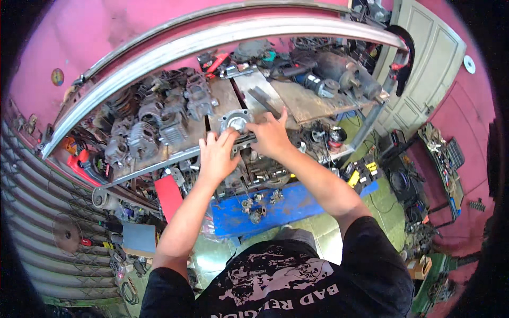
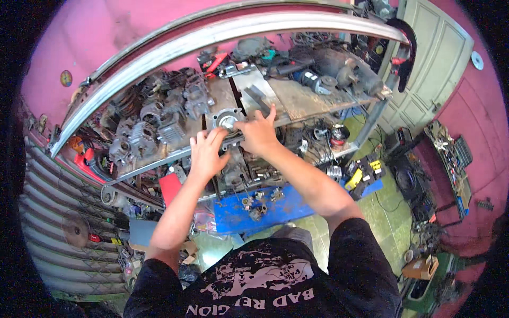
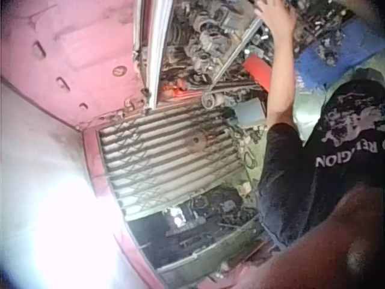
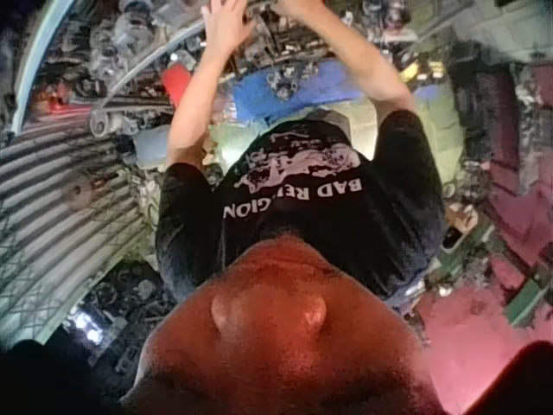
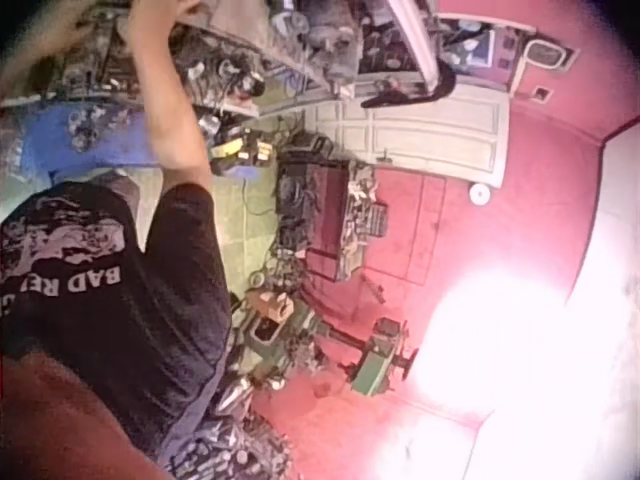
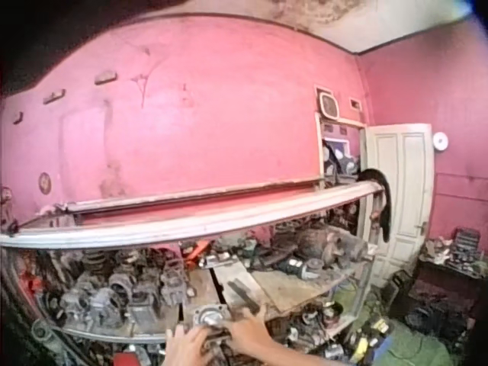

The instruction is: The person uses a metal file to scrape and clean the surfaces of several small metal engine parts. They pick up each part from a blue workbench, file the edges and faces, and then place the cleaned part onto a metal shelf above.

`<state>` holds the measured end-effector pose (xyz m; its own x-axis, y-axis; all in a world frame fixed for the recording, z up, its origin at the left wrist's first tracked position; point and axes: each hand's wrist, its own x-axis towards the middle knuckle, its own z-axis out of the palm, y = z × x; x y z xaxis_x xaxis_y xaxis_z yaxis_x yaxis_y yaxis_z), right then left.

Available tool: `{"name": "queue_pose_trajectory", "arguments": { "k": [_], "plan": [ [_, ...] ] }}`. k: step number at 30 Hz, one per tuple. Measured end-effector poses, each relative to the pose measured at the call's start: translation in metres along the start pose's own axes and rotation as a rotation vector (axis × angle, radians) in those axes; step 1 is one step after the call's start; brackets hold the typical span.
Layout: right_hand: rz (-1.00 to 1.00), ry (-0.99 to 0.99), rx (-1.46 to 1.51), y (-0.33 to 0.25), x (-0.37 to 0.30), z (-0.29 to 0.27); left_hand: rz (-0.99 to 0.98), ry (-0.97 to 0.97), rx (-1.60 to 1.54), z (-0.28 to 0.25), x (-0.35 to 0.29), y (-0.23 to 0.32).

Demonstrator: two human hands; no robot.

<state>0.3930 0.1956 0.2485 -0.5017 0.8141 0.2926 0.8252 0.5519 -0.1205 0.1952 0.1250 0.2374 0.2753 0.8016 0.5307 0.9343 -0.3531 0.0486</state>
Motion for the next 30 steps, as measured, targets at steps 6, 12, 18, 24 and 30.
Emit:
{"name": "queue_pose_trajectory", "arguments": {
  "k": [6,12,18,24,30],
  "plan": [
    [-0.023,-0.359,0.065,0.02,0.099,-0.003,-0.15,-0.15,-0.093,0.014,0.05,-0.045],
    [-0.084,-0.384,0.132,0.04,0.122,0.016,-0.284,-0.159,-0.159,0.035,0.059,-0.048],
    [-0.131,-0.173,0.421,0.079,0.102,0.025,-0.351,-0.136,-0.254,0.043,0.059,-0.05],
    [0.342,-0.176,-0.011,0.105,0.058,0.043,-0.364,-0.1,-0.323,0.048,0.057,-0.049],
    [0.388,-0.115,0.093,0.099,0.052,0.03,-0.375,-0.078,-0.219,0.047,0.054,-0.05]
  ]
}}
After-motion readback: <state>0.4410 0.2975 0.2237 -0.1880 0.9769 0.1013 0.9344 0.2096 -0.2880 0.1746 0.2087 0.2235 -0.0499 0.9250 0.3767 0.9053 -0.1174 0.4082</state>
